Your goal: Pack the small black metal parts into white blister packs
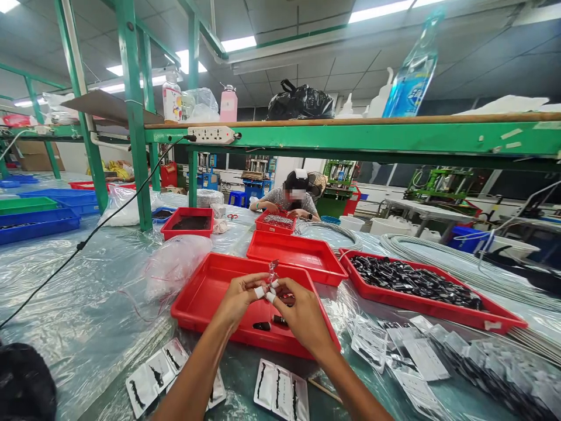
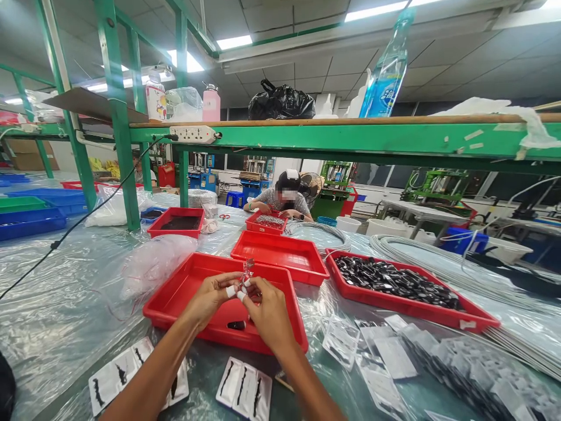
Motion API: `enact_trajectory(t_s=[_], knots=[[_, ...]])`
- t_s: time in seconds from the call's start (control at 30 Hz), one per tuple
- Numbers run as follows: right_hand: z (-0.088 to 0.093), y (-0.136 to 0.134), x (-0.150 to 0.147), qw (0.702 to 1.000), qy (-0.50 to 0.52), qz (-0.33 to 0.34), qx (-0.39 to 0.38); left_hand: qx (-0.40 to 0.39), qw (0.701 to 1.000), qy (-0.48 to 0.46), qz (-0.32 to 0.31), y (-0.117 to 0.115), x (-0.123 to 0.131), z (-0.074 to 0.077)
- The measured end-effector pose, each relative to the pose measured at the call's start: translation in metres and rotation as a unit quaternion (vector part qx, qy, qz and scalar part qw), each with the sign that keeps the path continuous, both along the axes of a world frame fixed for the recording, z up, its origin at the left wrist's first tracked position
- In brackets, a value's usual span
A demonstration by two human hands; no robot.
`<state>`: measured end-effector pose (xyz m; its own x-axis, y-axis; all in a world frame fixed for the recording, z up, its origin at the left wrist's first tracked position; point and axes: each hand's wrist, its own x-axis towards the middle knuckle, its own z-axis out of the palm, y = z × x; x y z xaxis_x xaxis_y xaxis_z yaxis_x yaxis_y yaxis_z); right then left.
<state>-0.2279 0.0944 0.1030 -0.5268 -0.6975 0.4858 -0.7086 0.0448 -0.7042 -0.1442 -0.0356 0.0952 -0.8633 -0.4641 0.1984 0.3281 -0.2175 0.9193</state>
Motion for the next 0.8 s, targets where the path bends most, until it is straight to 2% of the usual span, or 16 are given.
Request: enact_trajectory(t_s=[0.07,0.17,0.3,0.4,0.47,0.5,0.57,0.63,0.67,0.73,0.8], knots=[[-0.003,0.001,-0.001,1.0,0.007,0.004,0.001,-0.049,0.998,-0.012,0.022,-0.003,0.0,0.0],[-0.005,0.002,-0.003,1.0,0.02,-0.024,0.001,-0.112,0.987,-0.025,0.108,-0.007,-0.001,-0.001],[0.008,0.009,-0.014,0.998,0.005,-0.066,0.018,-0.168,0.961,-0.034,0.218,-0.012,0.001,0.006],[0.021,0.022,-0.022,0.987,0.09,-0.124,0.041,-0.185,0.942,-0.033,0.278,-0.014,0.012,0.019],[0.024,0.036,-0.018,0.978,0.149,-0.138,0.054,-0.194,0.938,-0.041,0.285,-0.011,0.025,0.028],[0.022,0.043,-0.011,0.978,0.156,-0.12,0.076,-0.199,0.938,-0.046,0.281,-0.009,0.035,0.031],[0.014,0.058,0.01,0.972,0.131,-0.035,0.191,-0.228,0.933,-0.068,0.272,0.0,0.058,0.033],[0.0,0.07,0.035,0.933,0.105,0.039,0.342,-0.271,0.915,-0.108,0.278,0.01,0.086,0.029],[-0.006,0.074,0.046,0.91,0.105,0.05,0.398,-0.29,0.904,-0.133,0.286,0.016,0.1,0.025],[-0.016,0.081,0.059,0.882,0.119,0.038,0.454,-0.303,0.893,-0.183,0.277,0.027,0.126,0.012],[-0.016,0.088,0.059,0.882,0.125,0.032,0.453,-0.279,0.907,-0.227,0.221,0.038,0.144,-0.006]])
